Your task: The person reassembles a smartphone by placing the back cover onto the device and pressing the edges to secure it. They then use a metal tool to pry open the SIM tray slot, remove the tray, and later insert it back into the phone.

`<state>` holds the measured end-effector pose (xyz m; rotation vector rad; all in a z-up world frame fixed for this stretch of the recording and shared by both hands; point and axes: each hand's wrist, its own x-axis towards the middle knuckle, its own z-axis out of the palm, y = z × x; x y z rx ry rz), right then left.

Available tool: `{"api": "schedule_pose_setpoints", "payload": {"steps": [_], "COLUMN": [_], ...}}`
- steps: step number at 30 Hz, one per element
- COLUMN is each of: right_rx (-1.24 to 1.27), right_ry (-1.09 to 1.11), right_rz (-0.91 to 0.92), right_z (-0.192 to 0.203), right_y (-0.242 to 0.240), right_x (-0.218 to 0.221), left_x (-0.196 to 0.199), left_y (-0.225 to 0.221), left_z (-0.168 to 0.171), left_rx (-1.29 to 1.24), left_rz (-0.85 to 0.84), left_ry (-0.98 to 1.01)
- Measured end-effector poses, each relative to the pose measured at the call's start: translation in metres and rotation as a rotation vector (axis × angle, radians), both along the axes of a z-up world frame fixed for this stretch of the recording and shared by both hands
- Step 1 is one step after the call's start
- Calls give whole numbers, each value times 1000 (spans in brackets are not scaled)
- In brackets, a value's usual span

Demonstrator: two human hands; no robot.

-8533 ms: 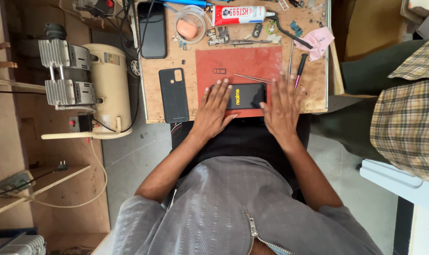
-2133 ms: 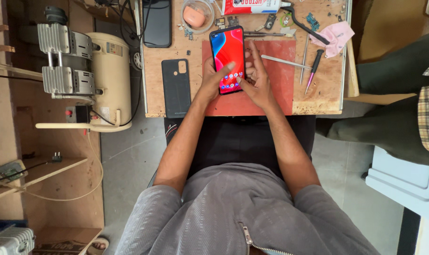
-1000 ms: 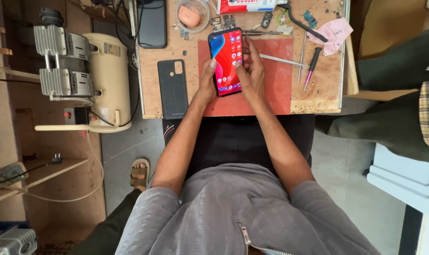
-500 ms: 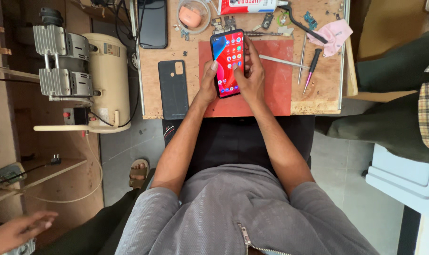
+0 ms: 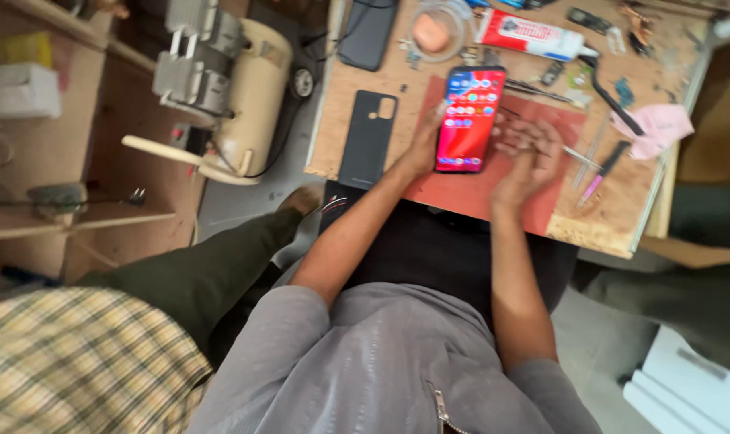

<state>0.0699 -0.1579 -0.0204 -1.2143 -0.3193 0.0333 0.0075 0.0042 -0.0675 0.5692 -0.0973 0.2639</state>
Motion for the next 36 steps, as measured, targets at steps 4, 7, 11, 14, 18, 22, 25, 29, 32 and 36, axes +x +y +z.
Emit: {"api": "schedule_pose_setpoints", "payload": {"steps": [4, 7, 11, 14, 18, 22, 25, 29, 32, 36], "right_rx": [149, 132, 124, 90, 62, -92, -277, -186, -126, -195], "right_ry": [5, -17, -30, -4, 0, -216, -249, -184, -173, -256], "right_rz": [39, 58, 84, 47, -4, 38, 49, 44, 101, 121], "right_z": [0, -2, -3, -5, -11, -6, -1, 2, 3, 9], "right_y": [-6, -9, -8, -6, -13, -29, -49, -56, -56, -53], "right_x": [6, 1, 2, 2, 2, 13, 15, 23, 24, 22], "left_x": [3, 2, -1, -1, 0, -1, -9, -9, -8, -6], "left_y": [-2, -4, 2, 2, -5, 3, 3, 4, 6, 13], "left_z": [-2, -3, 4, 12, 17, 26, 32, 44, 50, 59], "left_rx": [10, 27, 22, 29, -35, -32, 49, 90, 94, 198], "left_rz": [21, 82, -38, -42, -54, -50, -17, -48, -138, -325], "left_ry": [19, 106, -55, -62, -39, -20, 12, 36, 38, 118]}}
